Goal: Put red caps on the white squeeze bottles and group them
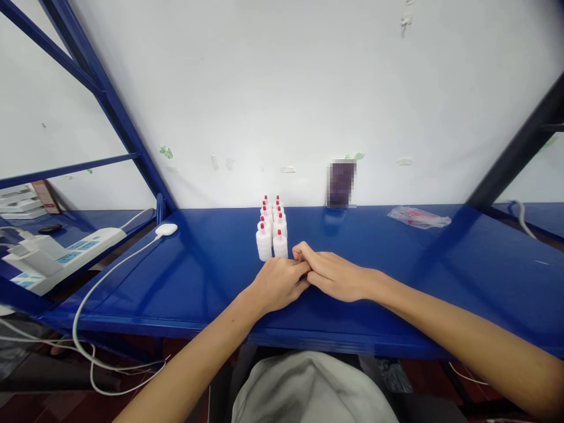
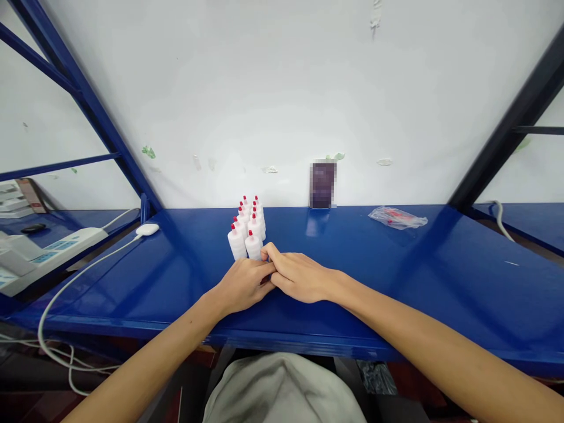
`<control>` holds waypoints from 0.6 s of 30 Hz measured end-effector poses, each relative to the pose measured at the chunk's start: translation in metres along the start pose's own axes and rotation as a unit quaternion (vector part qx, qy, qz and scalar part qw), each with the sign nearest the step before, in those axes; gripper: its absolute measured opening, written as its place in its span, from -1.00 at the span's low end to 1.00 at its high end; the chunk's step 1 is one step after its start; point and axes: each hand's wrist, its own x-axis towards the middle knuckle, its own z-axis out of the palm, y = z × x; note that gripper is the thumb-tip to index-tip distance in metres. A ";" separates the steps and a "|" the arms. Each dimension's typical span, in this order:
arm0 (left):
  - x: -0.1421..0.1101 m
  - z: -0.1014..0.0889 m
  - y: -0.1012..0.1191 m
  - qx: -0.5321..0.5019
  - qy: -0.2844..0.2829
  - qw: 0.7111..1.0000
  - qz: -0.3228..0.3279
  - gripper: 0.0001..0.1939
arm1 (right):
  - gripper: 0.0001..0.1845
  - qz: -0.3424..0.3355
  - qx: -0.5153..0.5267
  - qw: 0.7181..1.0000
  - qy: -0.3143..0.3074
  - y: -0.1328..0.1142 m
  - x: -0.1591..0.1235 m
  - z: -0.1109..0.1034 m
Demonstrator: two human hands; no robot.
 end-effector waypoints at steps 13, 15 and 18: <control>-0.001 0.003 -0.002 -0.040 0.044 0.998 0.004 -0.83 | -0.67 0.016 0.173 0.985 0.021 -0.001 0.002 0.004; -0.001 0.004 -0.002 -0.044 0.046 0.998 0.002 -0.83 | -0.65 0.018 0.196 0.980 0.021 -0.001 0.002 0.005; -0.001 0.005 -0.002 -0.035 0.057 0.998 -0.001 -0.84 | -0.64 0.012 0.218 0.976 0.015 -0.001 0.002 0.004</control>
